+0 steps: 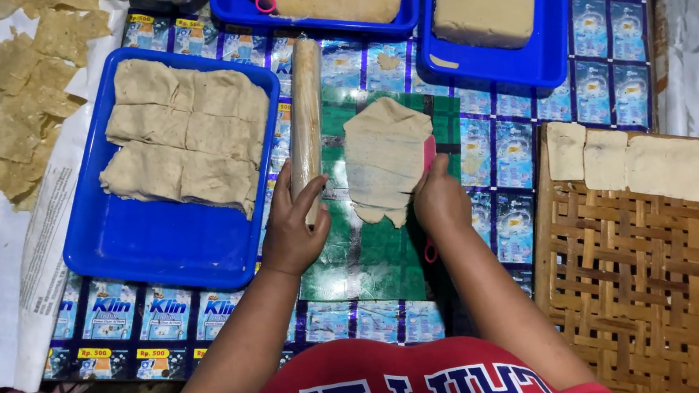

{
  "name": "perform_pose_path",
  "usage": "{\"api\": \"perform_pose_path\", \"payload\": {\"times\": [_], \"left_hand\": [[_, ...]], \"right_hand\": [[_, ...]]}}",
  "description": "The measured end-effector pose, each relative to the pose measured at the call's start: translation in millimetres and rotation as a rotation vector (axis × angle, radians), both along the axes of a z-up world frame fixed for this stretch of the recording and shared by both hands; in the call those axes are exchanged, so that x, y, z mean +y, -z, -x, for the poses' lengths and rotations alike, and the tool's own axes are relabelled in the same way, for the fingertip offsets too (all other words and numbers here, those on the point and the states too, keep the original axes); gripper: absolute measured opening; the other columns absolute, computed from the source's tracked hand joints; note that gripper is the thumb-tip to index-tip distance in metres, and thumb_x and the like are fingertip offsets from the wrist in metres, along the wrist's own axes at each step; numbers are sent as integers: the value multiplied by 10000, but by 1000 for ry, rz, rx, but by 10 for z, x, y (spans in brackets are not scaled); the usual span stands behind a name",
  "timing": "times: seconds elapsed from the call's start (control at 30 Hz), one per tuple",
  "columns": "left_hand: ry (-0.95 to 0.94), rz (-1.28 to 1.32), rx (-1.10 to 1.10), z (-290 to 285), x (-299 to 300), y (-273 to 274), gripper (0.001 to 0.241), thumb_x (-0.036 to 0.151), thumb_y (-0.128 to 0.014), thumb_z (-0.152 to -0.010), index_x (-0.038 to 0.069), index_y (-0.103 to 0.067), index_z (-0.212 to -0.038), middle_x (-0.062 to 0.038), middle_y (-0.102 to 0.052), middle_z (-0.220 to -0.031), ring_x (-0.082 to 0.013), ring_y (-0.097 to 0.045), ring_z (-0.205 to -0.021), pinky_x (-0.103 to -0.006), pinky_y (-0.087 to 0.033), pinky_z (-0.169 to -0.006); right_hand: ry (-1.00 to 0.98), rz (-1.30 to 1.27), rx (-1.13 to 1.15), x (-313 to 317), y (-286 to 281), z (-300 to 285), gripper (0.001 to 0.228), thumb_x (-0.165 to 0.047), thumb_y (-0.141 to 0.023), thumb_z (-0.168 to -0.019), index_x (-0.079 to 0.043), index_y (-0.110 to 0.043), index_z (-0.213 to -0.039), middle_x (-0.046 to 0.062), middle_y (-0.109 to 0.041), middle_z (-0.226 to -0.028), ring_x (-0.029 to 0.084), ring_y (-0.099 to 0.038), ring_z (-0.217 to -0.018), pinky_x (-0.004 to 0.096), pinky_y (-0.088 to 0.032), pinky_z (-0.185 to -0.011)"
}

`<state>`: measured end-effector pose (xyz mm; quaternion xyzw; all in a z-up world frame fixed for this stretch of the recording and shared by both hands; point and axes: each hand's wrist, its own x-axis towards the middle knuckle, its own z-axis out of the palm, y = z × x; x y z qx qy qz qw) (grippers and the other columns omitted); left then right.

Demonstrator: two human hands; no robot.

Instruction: Rolling out dough with a pin, cutting it into square sheets with a spatula, and placing them on drying mats.

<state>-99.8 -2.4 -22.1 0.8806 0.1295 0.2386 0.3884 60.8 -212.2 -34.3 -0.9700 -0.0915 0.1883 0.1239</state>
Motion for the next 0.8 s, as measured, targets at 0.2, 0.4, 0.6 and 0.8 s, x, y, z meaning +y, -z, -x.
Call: {"api": "perform_pose_path", "payload": {"times": [0.2,0.4,0.6,0.8], "left_hand": [[-2,-32,-27,-4,8,-19,468,144,-635,-936,282,-633,-1384,-277,-370,-1560,-489,-451,-1389,-567,-457,-1110],[7,-8,-5,5,6,-28,481,133,-625,-940,286,-621,-1396,-284,-354,-1568,-510,-445,-1383,-600,-462,-1093],[1,-24,11,3,-2,-23,480,147,-621,-948,297,-611,-1403,-270,-339,-1579,-500,-441,-1389,-592,-464,-1094],[12,-4,15,7,8,-18,469,136,-600,-953,287,-620,-1397,-280,-344,-1573,-516,-439,-1384,-607,-461,-1085]], "right_hand": [[-54,114,29,-212,-572,-224,322,-379,-319,-1067,-141,-445,-1243,271,-720,-1023,540,-686,-1034,660,-525,-863],[-213,236,-411,-1052,-506,-369,94,-254,-587,-991,-259,-643,-1066,46,-611,-1077,337,-671,-1073,482,-416,-967],[-340,216,-605,-1104,-263,-568,29,-337,-671,-936,-364,-662,-943,-69,-573,-916,179,-650,-980,431,-384,-970],[-413,157,-709,-996,-211,-757,79,-366,-645,-966,-358,-648,-887,-85,-559,-868,141,-649,-943,412,-369,-999]]}}
